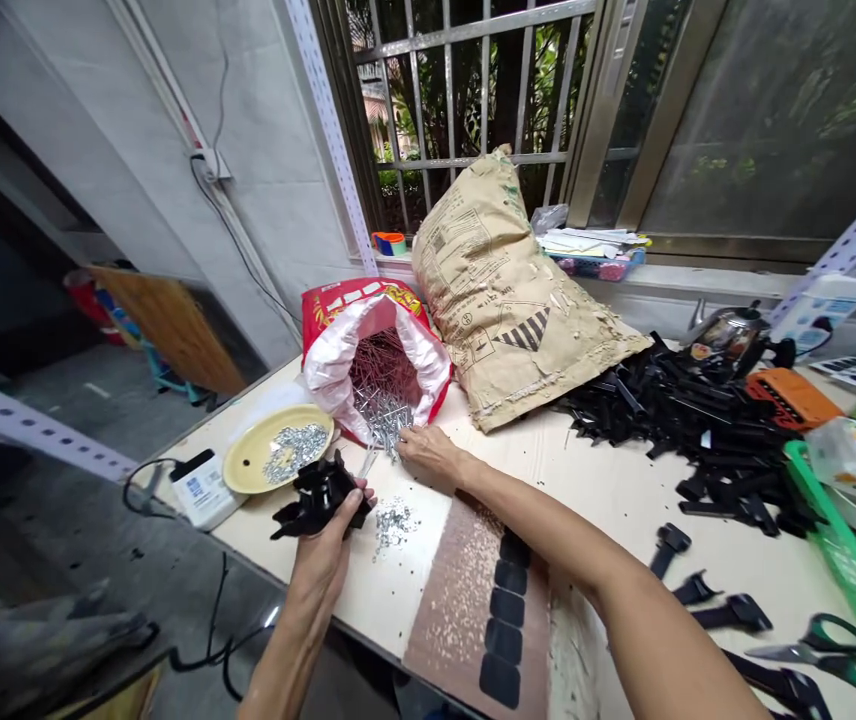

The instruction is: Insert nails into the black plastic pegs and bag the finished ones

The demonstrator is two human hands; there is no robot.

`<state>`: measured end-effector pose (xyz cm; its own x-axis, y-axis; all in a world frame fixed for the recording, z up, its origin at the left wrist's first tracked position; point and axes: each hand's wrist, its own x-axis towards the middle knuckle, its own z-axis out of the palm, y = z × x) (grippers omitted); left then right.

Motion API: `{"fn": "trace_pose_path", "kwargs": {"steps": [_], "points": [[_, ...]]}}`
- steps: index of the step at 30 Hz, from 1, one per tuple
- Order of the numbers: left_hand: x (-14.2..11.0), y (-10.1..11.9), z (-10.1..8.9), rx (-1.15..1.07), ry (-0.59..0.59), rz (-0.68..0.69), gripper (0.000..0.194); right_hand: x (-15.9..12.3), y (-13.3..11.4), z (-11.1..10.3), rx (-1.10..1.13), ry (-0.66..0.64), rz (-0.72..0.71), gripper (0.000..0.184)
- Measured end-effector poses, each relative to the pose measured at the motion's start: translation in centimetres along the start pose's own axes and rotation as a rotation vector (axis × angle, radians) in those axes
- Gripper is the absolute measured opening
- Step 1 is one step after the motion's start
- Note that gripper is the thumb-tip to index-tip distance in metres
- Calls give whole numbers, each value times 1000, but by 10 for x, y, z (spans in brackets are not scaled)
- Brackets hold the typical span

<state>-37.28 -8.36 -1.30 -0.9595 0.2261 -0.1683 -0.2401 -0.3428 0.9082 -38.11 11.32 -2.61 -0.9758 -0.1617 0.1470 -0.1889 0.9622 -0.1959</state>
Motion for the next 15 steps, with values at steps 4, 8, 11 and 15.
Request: {"fn": "trace_pose_path", "kwargs": {"steps": [4, 8, 11, 15], "points": [[3, -4, -9, 11, -35, -9, 32, 3, 7, 3, 104, 110, -3, 18], [7, -11, -12, 128, -42, 5, 33, 1, 17, -5, 392, 354, 167, 26], [9, -16, -10, 191, -64, -7, 34, 0, 29, -9, 495, 361, 282, 28], [7, -14, -5, 177, -64, -35, 35, -5, 43, -7, 531, 333, 394, 21]]}}
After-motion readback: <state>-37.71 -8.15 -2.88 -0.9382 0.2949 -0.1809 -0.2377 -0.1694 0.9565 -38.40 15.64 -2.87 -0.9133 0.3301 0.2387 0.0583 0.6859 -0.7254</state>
